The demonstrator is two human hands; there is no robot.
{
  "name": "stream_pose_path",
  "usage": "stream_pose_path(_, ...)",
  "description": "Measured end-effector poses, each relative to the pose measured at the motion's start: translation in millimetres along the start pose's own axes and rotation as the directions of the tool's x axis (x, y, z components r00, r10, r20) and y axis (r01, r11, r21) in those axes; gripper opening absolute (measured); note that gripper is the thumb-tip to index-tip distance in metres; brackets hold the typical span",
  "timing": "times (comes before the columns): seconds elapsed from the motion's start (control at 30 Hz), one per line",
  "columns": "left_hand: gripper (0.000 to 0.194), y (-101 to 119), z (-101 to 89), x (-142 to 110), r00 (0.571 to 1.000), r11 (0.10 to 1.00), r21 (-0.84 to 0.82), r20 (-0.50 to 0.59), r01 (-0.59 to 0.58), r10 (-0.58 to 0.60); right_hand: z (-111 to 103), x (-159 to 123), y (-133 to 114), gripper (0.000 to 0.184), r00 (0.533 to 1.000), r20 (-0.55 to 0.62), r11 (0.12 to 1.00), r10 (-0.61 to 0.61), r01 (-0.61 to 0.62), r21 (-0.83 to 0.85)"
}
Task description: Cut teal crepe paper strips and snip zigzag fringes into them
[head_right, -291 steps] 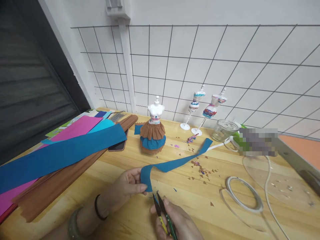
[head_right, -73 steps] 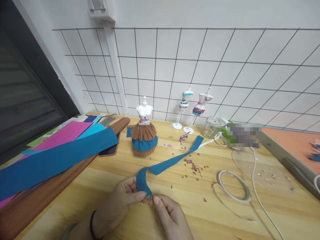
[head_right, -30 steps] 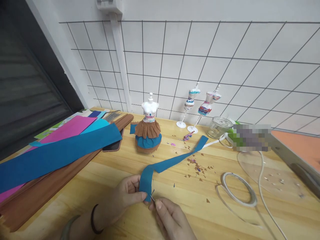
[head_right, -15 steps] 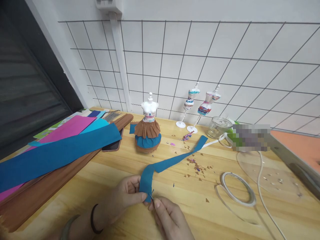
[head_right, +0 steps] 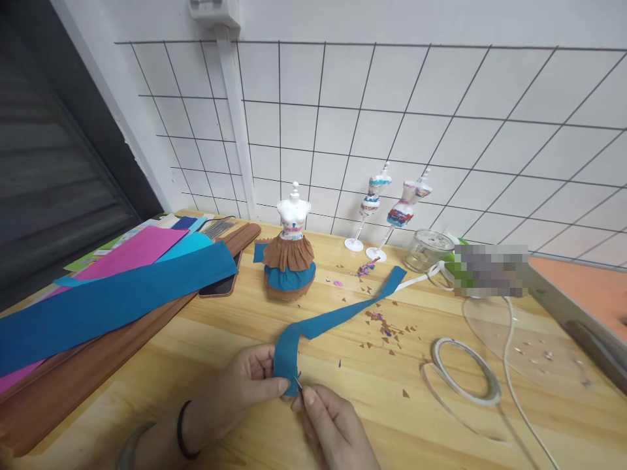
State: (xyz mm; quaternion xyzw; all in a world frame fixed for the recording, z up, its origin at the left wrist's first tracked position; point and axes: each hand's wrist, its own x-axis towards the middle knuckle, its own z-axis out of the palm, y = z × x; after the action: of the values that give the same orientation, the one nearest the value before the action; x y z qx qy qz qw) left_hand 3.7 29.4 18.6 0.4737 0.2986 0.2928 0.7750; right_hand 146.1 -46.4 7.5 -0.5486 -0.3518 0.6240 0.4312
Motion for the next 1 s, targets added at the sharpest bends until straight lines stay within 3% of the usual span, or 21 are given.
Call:
stream_pose_path(0.27, 0.013, 0.2, 0.0, 0.4, 1.0, 1.0, -0.01, -0.013, 0.013, -0.013, -2.6, 0.3, 6.6, 0.048, 0.999, 0.045, 0.999, 0.008, -0.01, 0.042)
stream_pose_path(0.67, 0.015, -3.0, -2.1, 1.6, 1.0, 0.999, -0.037, 0.026, 0.017, -0.016, 1.5, -0.9, -4.3, 0.05, 1.0, -0.015, 1.0, 0.001, -0.001, 0.026)
stream_pose_path(1.0, 0.019, 1.4, -1.0, 1.3, 1.0, 0.999, -0.036, 0.017, 0.011, -0.01, -2.3, 0.9, 4.6, 0.039, 0.999, 0.032, 0.994, -0.024, 0.02, 0.109)
